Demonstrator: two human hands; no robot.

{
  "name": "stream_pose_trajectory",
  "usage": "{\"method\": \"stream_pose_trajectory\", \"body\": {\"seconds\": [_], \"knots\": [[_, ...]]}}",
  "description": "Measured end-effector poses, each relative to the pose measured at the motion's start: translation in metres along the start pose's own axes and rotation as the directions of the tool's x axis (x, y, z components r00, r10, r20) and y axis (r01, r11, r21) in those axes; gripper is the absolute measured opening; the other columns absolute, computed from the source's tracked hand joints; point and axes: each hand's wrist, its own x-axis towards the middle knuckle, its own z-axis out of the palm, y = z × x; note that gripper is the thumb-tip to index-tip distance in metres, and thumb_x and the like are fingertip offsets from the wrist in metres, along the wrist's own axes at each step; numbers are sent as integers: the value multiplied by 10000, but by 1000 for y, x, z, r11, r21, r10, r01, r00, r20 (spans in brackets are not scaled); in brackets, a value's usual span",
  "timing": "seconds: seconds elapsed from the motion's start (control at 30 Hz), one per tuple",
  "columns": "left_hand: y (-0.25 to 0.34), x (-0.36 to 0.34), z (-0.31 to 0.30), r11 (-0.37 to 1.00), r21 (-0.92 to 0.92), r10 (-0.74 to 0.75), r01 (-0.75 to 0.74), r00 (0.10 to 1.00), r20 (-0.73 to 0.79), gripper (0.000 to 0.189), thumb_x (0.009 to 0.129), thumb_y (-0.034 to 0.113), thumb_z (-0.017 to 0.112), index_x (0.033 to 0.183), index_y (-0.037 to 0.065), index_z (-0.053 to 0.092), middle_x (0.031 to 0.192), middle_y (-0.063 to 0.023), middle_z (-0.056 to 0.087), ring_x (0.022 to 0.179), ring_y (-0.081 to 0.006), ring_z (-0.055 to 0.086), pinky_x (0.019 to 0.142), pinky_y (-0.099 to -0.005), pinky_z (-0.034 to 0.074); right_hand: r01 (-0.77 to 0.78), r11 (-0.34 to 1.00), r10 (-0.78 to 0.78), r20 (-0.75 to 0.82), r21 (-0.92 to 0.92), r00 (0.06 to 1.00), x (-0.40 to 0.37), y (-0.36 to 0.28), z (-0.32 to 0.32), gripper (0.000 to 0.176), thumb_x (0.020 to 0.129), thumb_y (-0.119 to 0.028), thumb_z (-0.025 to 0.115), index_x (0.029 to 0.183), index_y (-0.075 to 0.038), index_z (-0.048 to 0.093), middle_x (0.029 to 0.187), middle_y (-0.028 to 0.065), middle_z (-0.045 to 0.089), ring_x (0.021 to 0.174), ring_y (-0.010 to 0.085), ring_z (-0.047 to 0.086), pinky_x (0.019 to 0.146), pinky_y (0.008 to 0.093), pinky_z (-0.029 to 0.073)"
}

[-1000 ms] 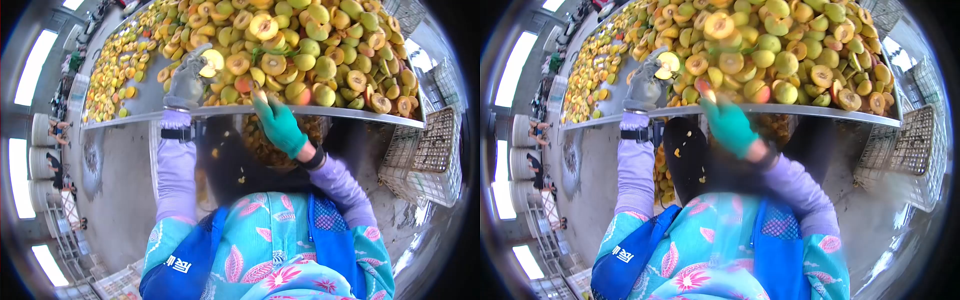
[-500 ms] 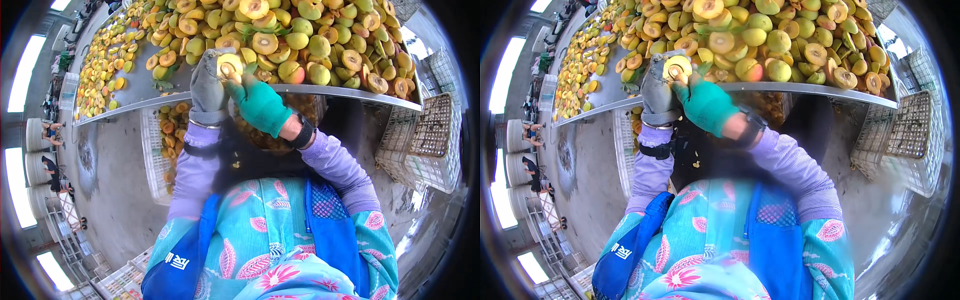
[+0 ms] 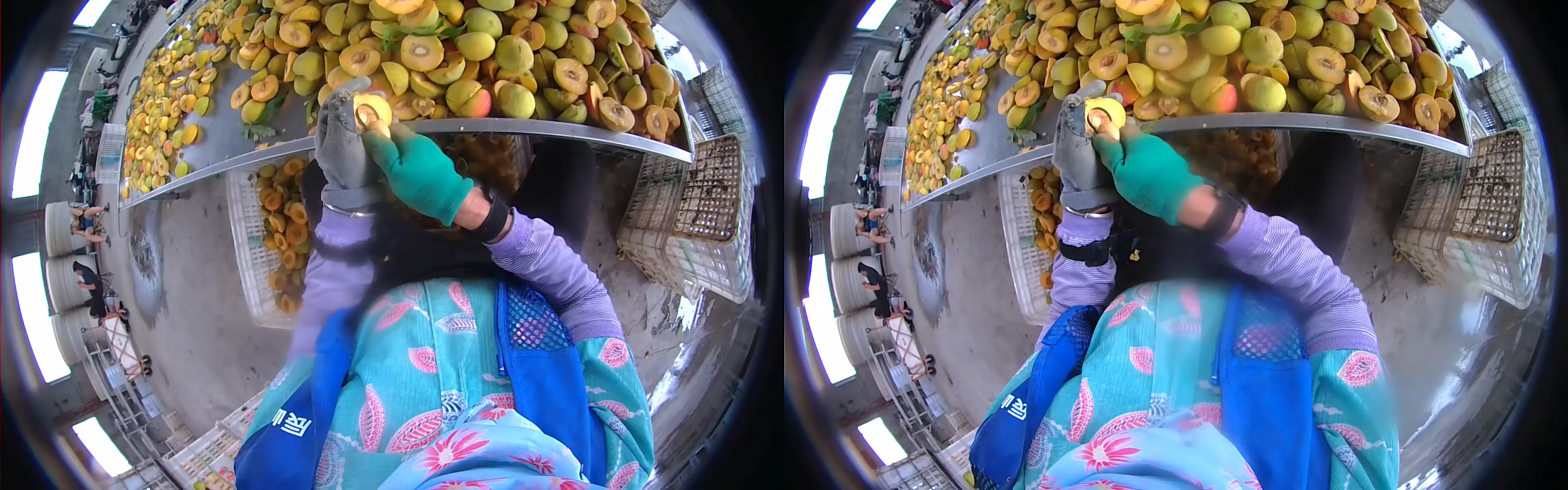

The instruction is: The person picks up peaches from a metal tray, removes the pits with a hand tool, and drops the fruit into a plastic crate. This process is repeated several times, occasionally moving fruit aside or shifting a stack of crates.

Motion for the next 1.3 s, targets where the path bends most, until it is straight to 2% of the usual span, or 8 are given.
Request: {"method": "stream_pose_trajectory", "body": {"seconds": [0.1,0.2,0.4,0.73,0.87,1.0,1.1,1.3], "knots": [[4,-2,-4,932,296,206,-211,977,46,187,859,143,599,1015,46,630,988,-85,644,832,-187,647,711,-285,534,29,987,-32,-12,-160,999,-9,-5,-1,418,955,-387,469,904,27,499,669,262,590,643,439,593,555,505,455],[14,-3,-4,969,-180,-161,166,986,41,280,880,146,574,1114,-7,573,1009,-130,645,882,-205,644,790,-313,522,27,995,-35,-84,-94,996,-10,-3,6,431,957,-391,462,906,37,484,656,272,581,651,461,585,580,533,455],[19,-7,4,959,-276,-101,62,987,-128,289,950,245,510,1006,-3,648,882,-82,659,767,-146,612,696,-266,502,31,999,-34,-78,-39,996,-10,3,12,421,959,-398,456,904,15,518,736,295,590,718,471,588,605,529,454],[31,28,-10,933,42,-345,356,859,378,249,923,203,505,963,30,680,894,-78,684,739,-156,649,679,-271,513,-472,655,320,350,590,881,-23,-22,-7,449,968,-465,398,854,-49,521,577,48,499,444,154,477,413,307,400],[27,55,-18,473,335,308,-815,509,803,200,896,175,553,1001,64,681,830,-65,691,725,-178,655,680,-265,513,-502,619,303,406,604,862,-23,-17,-11,429,969,-483,396,804,-105,512,574,11,472,421,123,439,381,255,354],[24,50,5,994,101,-22,-30,878,478,233,910,207,583,999,6,661,890,-56,693,756,-148,653,676,-258,519,-564,171,90,557,808,826,-16,-31,-13,410,963,-496,411,807,-127,499,557,-22,435,419,103,410,389,245,340],[43,42,15,804,-163,-466,572,777,423,302,931,275,548,935,-7,657,808,-90,663,711,-166,638,623,-273,536,-613,94,-10,616,785,788,-11,-23,-20,398,959,-507,418,827,-140,496,553,-49,418,415,89,386,406,242,329],[46,22,3,484,-480,-532,732,681,503,372,927,379,535,970,15,598,845,-106,629,697,-217,616,646,-343,533,-685,-151,-228,650,713,725,-19,-21,-20,387,995,-444,365,873,-116,530,554,-86,393,417,58,357,440,239,311]]}}
